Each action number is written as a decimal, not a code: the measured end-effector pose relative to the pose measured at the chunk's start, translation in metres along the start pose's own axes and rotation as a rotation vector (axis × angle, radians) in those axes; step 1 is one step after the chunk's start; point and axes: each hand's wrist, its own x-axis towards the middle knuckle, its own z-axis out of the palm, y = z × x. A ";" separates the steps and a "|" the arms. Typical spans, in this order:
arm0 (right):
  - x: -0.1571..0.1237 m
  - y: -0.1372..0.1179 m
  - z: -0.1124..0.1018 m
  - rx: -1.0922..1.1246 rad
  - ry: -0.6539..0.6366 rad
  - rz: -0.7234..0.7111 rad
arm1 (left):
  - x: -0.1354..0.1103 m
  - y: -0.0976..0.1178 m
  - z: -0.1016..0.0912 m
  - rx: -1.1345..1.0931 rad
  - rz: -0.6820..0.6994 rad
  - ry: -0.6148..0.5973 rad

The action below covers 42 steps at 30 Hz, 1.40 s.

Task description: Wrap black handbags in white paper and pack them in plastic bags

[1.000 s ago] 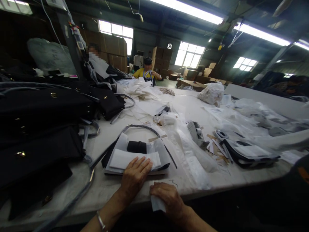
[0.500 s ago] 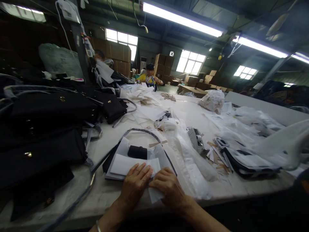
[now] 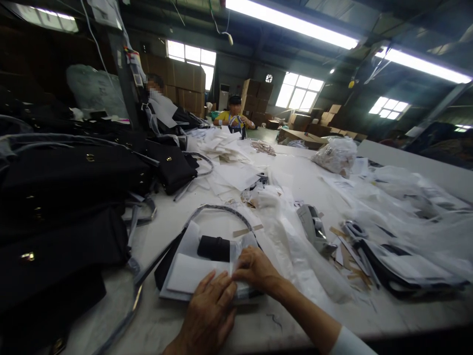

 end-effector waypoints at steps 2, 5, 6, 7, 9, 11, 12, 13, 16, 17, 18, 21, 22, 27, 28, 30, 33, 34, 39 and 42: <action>0.005 0.003 -0.001 0.065 -0.016 0.010 | 0.001 -0.001 0.000 0.026 0.010 -0.007; 0.010 0.006 -0.005 0.160 -0.051 -0.081 | -0.001 -0.003 0.003 0.037 0.018 -0.035; 0.011 0.006 -0.007 0.179 -0.064 -0.121 | -0.001 -0.003 0.004 0.031 0.017 -0.029; 0.012 0.007 -0.008 0.187 -0.076 -0.155 | -0.002 -0.004 0.004 0.023 0.015 -0.014; 0.013 0.007 -0.010 0.171 -0.084 -0.191 | -0.003 -0.004 0.006 0.005 0.008 0.005; 0.014 0.006 -0.011 0.143 -0.074 -0.177 | -0.003 -0.004 0.006 -0.011 -0.001 -0.006; 0.015 0.006 -0.011 0.134 -0.067 -0.156 | -0.004 -0.004 0.007 -0.015 -0.005 -0.024; 0.016 0.005 -0.012 0.132 -0.064 -0.132 | -0.005 -0.004 0.008 -0.018 -0.007 -0.040; 0.021 0.003 -0.012 0.133 -0.103 -0.031 | -0.009 -0.005 0.012 -0.020 -0.023 -0.030; 0.023 0.002 -0.013 0.125 -0.116 0.006 | -0.011 -0.005 0.014 -0.016 -0.024 -0.033; 0.025 0.002 -0.012 0.115 -0.123 0.039 | -0.013 -0.006 0.016 -0.011 -0.025 -0.041; 0.030 0.004 -0.008 0.073 -0.102 0.105 | -0.017 -0.007 0.021 0.007 -0.003 -0.080; 0.031 0.004 -0.006 0.055 -0.086 0.115 | -0.018 -0.008 0.023 0.009 -0.004 -0.082; 0.036 0.002 -0.002 -0.016 0.045 0.128 | -0.018 -0.009 0.028 0.024 0.003 -0.024; 0.035 0.002 -0.005 -0.013 0.082 0.124 | -0.018 -0.009 0.028 0.033 0.013 -0.008; 0.031 0.005 -0.021 0.037 0.215 0.108 | -0.016 -0.009 0.028 0.053 0.029 0.026; 0.010 0.027 -0.064 0.170 0.504 0.162 | -0.014 -0.012 0.025 0.092 0.057 0.009; -0.001 0.040 -0.082 0.191 0.590 0.231 | -0.014 -0.014 0.024 0.111 0.077 -0.003; -0.068 0.118 -0.158 0.089 0.828 0.651 | -0.015 -0.030 0.028 0.218 0.281 0.023; -0.093 0.155 -0.171 0.104 0.790 0.771 | -0.014 -0.036 0.030 0.231 0.293 0.056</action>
